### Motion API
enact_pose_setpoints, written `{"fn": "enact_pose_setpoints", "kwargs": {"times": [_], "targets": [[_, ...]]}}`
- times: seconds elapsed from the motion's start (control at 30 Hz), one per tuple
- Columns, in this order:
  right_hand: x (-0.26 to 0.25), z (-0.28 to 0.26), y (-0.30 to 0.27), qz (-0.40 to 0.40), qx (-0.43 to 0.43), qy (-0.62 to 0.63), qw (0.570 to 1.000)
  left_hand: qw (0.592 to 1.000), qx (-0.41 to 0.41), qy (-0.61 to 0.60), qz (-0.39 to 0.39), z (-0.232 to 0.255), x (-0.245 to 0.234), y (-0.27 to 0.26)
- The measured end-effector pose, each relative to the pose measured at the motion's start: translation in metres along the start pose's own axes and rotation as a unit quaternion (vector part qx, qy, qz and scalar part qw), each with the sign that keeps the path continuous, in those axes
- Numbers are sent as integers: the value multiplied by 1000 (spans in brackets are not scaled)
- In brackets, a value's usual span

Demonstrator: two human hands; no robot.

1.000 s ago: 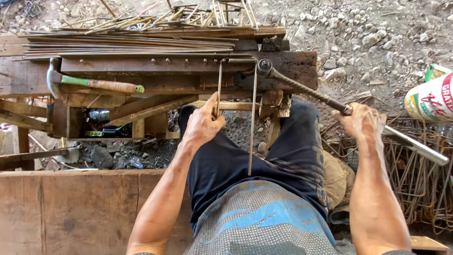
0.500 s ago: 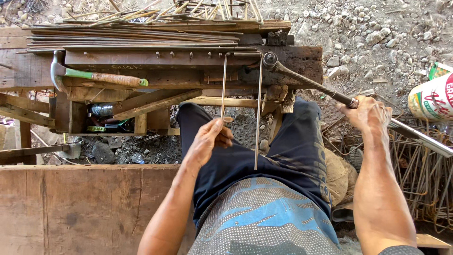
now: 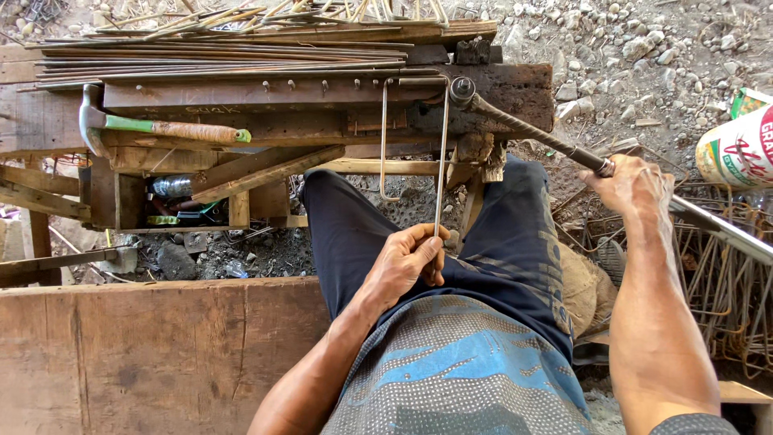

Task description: The person bends thin metal rods into rectangular shapes using a manual bending jig. They insert a rod, rotate a lever to bend it, and then remove the finished piece.

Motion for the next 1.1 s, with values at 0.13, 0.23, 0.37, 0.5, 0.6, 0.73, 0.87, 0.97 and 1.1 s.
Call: {"fn": "enact_pose_setpoints", "kwargs": {"times": [0.13, 0.23, 0.37, 0.5, 0.6, 0.73, 0.87, 0.97, 1.1], "targets": [[2, -5, -18, -19, 20, 16, 999, 1000, -18, 6, 0, 9, -10, -3], [8, -1, -13, -2, 18, 17, 1000, 999, -36, 24, -10, 6, -5, -5], [3, 2, 14, 25, 6, 10, 1000, 998, -27, 36, -36, -5, 6, 6], [7, 8, 29, 29, 3, 13, 999, 998, -19, 42, -33, -25, 11, 21], [3, 6, 30, 41, 3, 16, 999, 998, -42, 35, -16, -31, 8, 24], [7, 9, 38, 50, 6, 6, 999, 998, -49, 28, -5, -39, 7, 29], [1, 4, 30, 78, -22, 32, 996, 998, -54, 37, -17, -17, 12, 17], [-40, -46, -10, 113, -84, 79, 987, 998, -32, 14, -57, 24, 26, 5], [-116, -167, -114, -7, -317, 329, 890, 987, 92, 63, -111, 92, 43, 4]]}}
Point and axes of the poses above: each hand's wrist, its own y-axis towards the middle knuckle, its own x-axis out of the palm, z = x × y, the point moved 7 cm from there along y, towards the middle knuckle, and after that the axes turned 2 degrees about y, right-handed, at the moved point
